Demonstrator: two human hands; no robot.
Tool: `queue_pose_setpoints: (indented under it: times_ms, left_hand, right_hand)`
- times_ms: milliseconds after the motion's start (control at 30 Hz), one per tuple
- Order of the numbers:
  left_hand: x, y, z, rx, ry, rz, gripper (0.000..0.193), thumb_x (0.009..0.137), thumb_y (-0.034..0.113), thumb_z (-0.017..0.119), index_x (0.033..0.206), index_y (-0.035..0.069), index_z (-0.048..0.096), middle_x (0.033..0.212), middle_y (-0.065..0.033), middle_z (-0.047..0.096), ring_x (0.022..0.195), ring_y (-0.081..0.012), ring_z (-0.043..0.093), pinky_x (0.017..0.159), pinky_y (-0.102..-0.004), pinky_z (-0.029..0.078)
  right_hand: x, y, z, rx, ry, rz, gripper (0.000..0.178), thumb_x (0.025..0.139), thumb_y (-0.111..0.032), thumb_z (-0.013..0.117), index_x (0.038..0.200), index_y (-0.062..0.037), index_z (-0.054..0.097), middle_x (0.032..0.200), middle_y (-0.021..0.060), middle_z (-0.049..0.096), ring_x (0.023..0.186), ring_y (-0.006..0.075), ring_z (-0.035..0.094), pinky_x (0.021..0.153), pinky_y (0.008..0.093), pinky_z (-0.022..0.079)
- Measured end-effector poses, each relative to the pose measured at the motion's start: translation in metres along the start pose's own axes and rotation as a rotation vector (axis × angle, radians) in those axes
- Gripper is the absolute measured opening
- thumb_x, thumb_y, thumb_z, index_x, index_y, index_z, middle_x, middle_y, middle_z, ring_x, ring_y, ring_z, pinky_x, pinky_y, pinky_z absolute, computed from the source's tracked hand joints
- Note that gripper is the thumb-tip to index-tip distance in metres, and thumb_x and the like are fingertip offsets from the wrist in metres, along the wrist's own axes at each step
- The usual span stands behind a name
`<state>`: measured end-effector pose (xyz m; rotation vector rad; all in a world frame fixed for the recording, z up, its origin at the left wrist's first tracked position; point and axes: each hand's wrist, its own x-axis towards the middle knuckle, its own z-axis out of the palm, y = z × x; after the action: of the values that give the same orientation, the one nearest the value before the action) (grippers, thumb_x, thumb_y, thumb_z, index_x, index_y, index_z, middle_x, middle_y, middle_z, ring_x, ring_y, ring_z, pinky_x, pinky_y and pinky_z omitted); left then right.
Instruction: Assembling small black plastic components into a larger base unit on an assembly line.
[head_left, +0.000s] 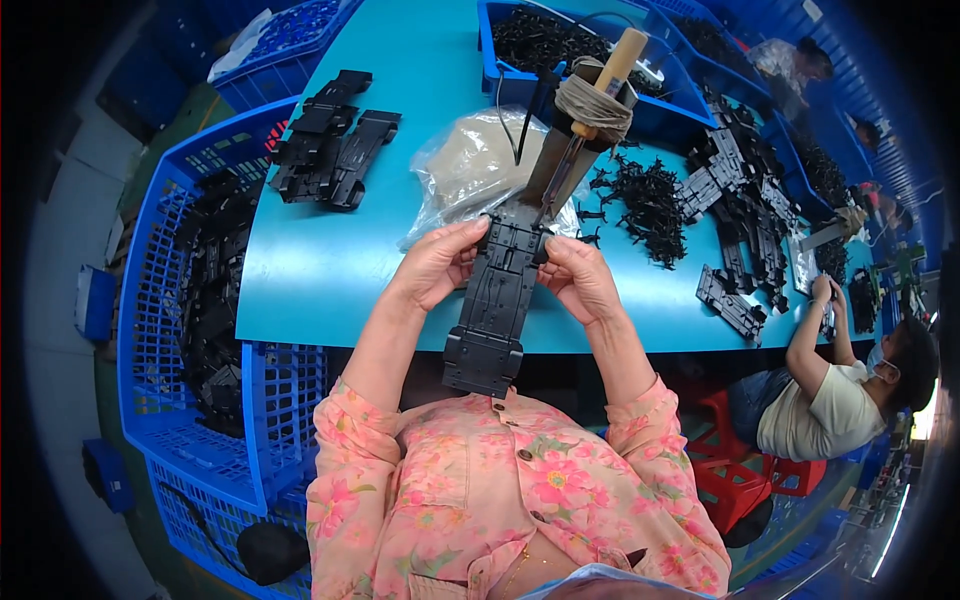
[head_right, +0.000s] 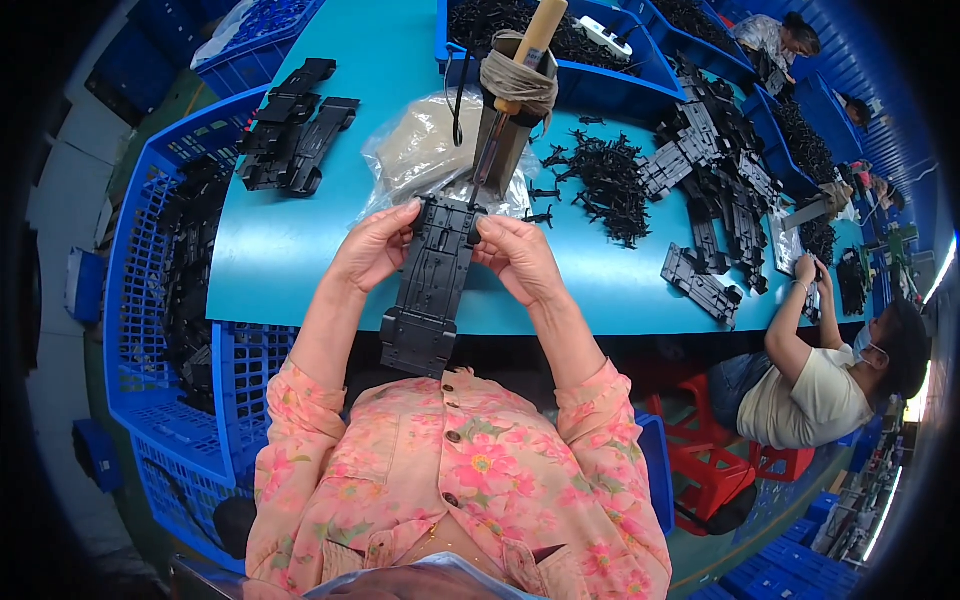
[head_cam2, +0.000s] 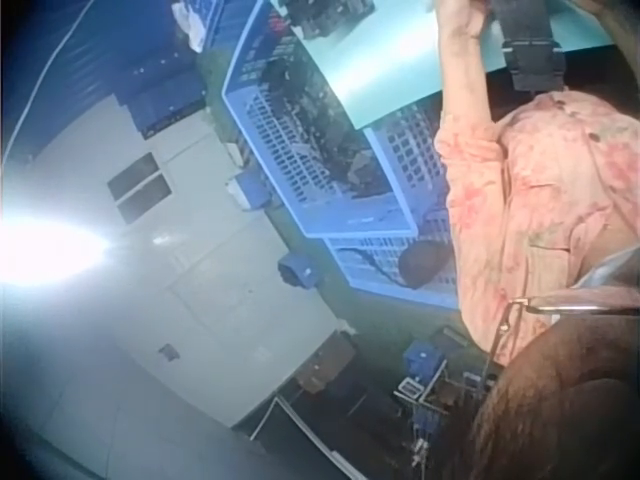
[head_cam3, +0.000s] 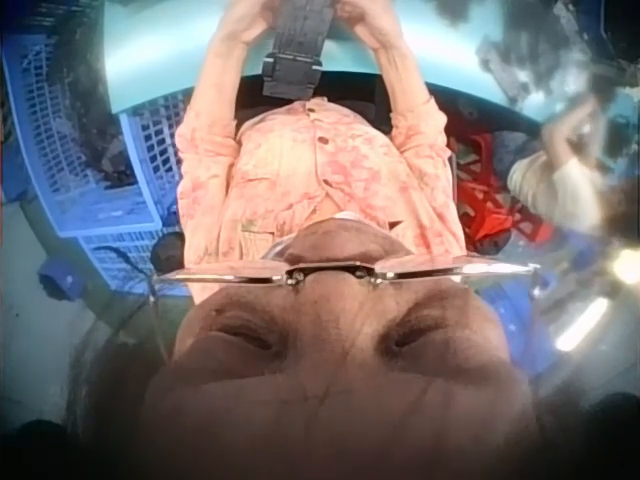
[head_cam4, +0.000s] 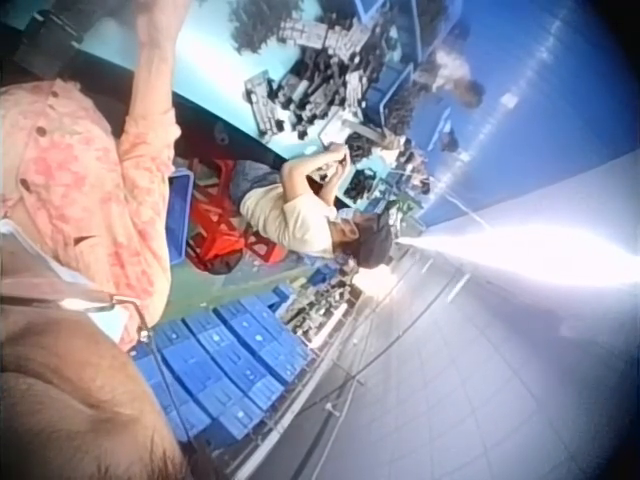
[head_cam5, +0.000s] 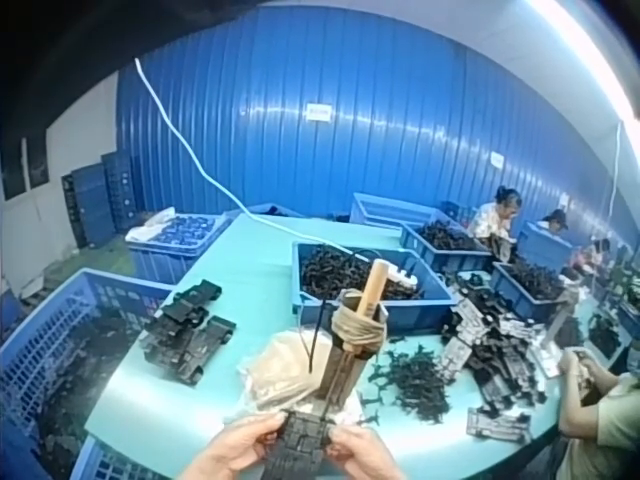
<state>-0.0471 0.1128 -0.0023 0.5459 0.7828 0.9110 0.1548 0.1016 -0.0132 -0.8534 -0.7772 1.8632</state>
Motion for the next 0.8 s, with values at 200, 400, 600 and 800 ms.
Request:
queue_pose_setpoints:
  times_ms: [200,400,600,800]
  left_hand:
    - [0.022,-0.010,-0.008,0.013,-0.007,-0.049,0.014,0.081,0.023,0.060,0.082,0.009,0.059,0.066,0.0061,0.054,0.057,-0.0013,0.048,0.055,-0.0160,0.043]
    - [0.040,-0.015,0.006,-0.009,-0.073,-0.054,0.016,0.080,0.024,0.062,0.083,0.008,0.059,0.070,0.0053,0.055,0.059,-0.0015,0.048,0.055,-0.0159,0.043]
    - [0.045,-0.012,0.015,0.002,-0.100,-0.049,0.016,0.079,0.025,0.063,0.083,0.009,0.060,0.070,0.0072,0.054,0.058,0.0006,0.046,0.053,-0.0137,0.041]
    - [0.047,-0.009,0.021,0.000,-0.091,-0.038,0.017,0.078,0.026,0.063,0.083,0.010,0.060,0.071,0.0076,0.054,0.058,0.0006,0.046,0.054,-0.0126,0.039]
  right_hand:
    - [0.004,0.008,-0.014,0.072,0.071,0.028,0.017,0.081,-0.018,0.057,0.088,-0.0024,0.057,0.080,0.0040,0.059,0.066,0.0108,0.053,0.065,0.0256,0.045]
    - [0.004,0.002,-0.031,0.127,0.111,-0.020,0.015,0.082,-0.020,0.057,0.083,-0.0059,0.056,0.071,0.0004,0.056,0.062,0.0099,0.050,0.062,0.0253,0.043]
    - [0.000,-0.008,-0.028,0.141,0.134,-0.062,0.017,0.081,-0.020,0.059,0.083,-0.0034,0.058,0.071,0.0014,0.057,0.062,0.0096,0.052,0.063,0.0245,0.045]
    - [-0.003,-0.014,-0.016,0.094,0.193,-0.084,0.017,0.083,-0.024,0.057,0.081,-0.0075,0.055,0.065,-0.0026,0.051,0.058,0.0082,0.047,0.056,0.0234,0.040]
